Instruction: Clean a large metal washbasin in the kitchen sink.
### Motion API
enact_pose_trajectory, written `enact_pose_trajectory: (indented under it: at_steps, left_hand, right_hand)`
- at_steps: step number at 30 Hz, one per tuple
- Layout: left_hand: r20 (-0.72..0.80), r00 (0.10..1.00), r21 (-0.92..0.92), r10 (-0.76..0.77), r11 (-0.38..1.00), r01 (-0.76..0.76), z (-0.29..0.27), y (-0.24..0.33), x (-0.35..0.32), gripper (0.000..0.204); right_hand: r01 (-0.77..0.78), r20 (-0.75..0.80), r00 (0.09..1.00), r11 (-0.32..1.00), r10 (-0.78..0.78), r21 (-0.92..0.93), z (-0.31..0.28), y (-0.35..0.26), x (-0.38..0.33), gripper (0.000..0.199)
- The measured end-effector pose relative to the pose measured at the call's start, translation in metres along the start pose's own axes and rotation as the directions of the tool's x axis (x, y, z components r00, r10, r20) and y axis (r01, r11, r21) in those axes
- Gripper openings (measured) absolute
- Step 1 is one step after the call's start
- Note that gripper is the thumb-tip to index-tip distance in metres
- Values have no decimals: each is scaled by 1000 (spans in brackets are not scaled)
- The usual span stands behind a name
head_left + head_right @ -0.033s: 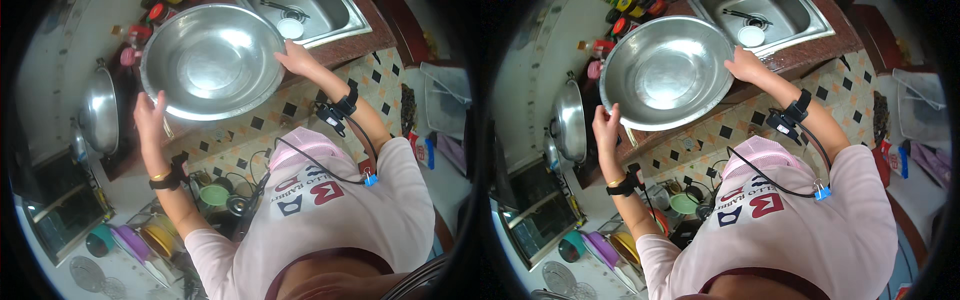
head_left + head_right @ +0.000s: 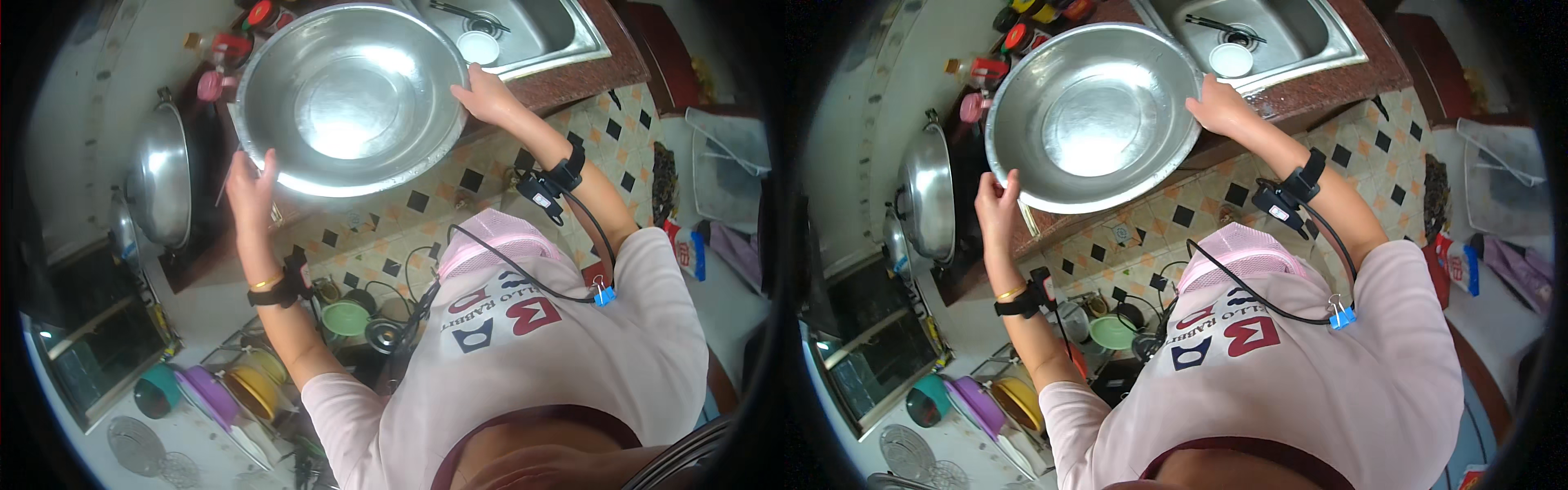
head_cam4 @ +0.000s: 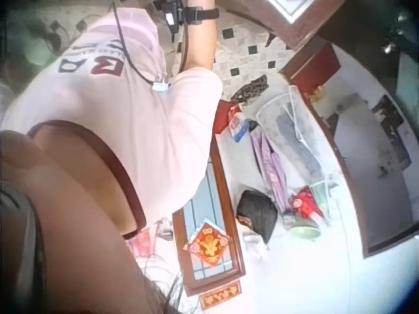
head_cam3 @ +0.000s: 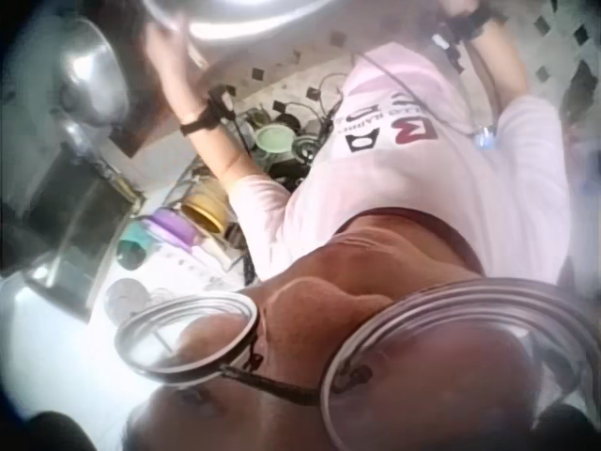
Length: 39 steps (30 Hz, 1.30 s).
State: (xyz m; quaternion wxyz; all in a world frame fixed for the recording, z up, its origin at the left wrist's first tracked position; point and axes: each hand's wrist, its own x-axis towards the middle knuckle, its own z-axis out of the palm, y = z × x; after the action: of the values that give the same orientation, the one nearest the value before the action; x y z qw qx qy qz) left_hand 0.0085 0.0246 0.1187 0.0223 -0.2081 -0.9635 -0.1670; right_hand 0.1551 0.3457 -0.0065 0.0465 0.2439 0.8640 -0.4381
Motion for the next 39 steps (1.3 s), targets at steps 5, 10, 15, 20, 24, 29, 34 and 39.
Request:
enact_pose_trajectory:
  at_steps: [5, 10, 15, 20, 24, 29, 34, 39]
  left_hand:
    - [-17, 998, -80, -67, 995, 65, 44, -37, -25, 37]
    - [-59, 998, -127, -23, 992, 16, 73, -53, -29, 37]
    - [-113, 994, -155, -8, 988, -10, 94, -67, -32, 36]
    - [-103, 994, -177, -17, 984, -2, 105, -75, -34, 37]
    - [20, 994, -183, -107, 977, 109, 109, -90, -34, 41]
    - [-61, 953, -277, -296, 922, 269, 99, -92, -37, 45]
    - [-290, 948, -402, -130, 915, 3, 65, -63, -59, 29]
    - [-342, 936, -486, -86, 869, -98, 48, -40, -87, 17]
  right_hand:
    - [20, -35, 999, 995, -24, -96, 4, -8, -2, 48]
    - [25, -103, 994, 986, -42, -166, 10, -7, -1, 45]
    - [0, -139, 990, 971, -34, -239, 13, -11, -2, 46]
    - [-12, -175, 984, 958, -41, -287, 16, -9, 0, 47]
    - [74, -117, 987, 957, -110, -281, 10, -15, 0, 50]
    - [99, -295, 937, 952, -188, -291, -28, -3, 15, 45]
    - [468, -524, 759, 883, -386, 27, -82, 5, 20, 38]
    - [763, -814, 456, 629, -359, 151, -101, -94, -40, 46]
